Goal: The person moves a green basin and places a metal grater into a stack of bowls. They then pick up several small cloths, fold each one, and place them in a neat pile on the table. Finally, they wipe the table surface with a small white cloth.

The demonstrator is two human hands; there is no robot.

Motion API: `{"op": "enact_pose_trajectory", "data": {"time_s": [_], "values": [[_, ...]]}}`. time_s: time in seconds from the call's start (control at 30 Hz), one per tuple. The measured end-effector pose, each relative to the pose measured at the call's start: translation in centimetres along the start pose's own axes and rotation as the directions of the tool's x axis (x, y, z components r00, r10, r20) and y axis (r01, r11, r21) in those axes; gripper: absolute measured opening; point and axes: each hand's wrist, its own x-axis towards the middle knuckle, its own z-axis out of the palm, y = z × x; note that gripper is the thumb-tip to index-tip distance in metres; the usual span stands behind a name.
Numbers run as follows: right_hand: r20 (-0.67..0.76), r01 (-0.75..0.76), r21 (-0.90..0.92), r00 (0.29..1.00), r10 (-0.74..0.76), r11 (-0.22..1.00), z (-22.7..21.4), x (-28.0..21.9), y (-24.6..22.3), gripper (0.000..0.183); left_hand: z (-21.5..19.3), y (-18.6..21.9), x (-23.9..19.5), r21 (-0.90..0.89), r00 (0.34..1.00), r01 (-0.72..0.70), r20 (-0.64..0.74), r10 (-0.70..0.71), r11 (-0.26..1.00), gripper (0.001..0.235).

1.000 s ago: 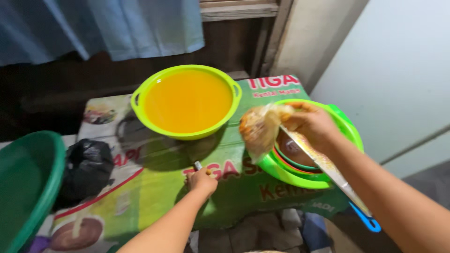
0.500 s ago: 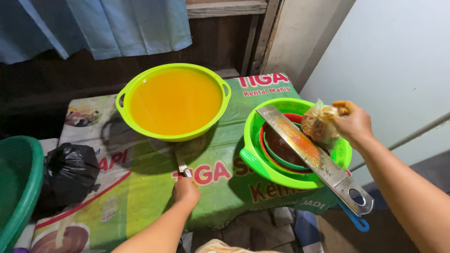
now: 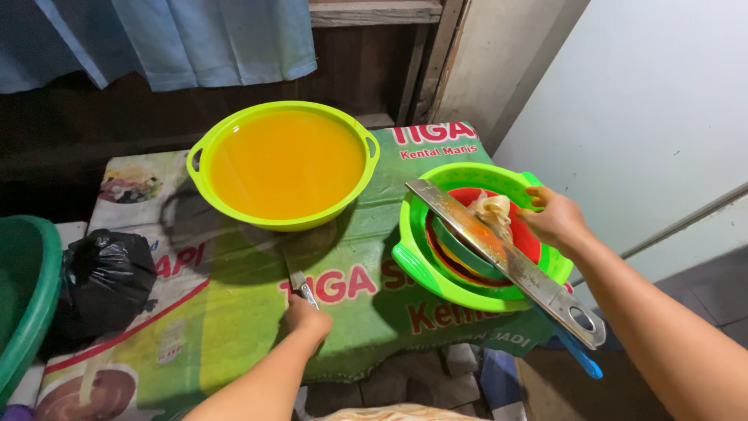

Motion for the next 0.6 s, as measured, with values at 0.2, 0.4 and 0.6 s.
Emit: {"op": "enact_pose_trajectory", "data": {"time_s": [0.2, 0.4, 0.6], "values": [[-0.054, 0.074, 0.096, 0.996, -0.069, 0.993, -0.1, -3.5, -3.3, 0.051, -1.6, 2.4, -3.5, -0.483, 0.702, 0.597, 0.701, -0.125, 0.641, 0.019], [-0.01, 0.232, 0.29, 0.971, -0.239, 0.929, 0.2, -9.0, -7.9, 0.035, -4.1, 6.4, -15.6, -0.637, 0.843, 0.317, 0.529, 0.099, 0.703, 0.038], [0.356, -0.045, 0.431, 0.926, -0.124, 0.901, 1.2, -14.4, -11.9, 0.045, -8.3, 12.3, -19.7, -0.627, 0.833, -0.337, 0.15, 0.533, 0.703, 0.04]]}}
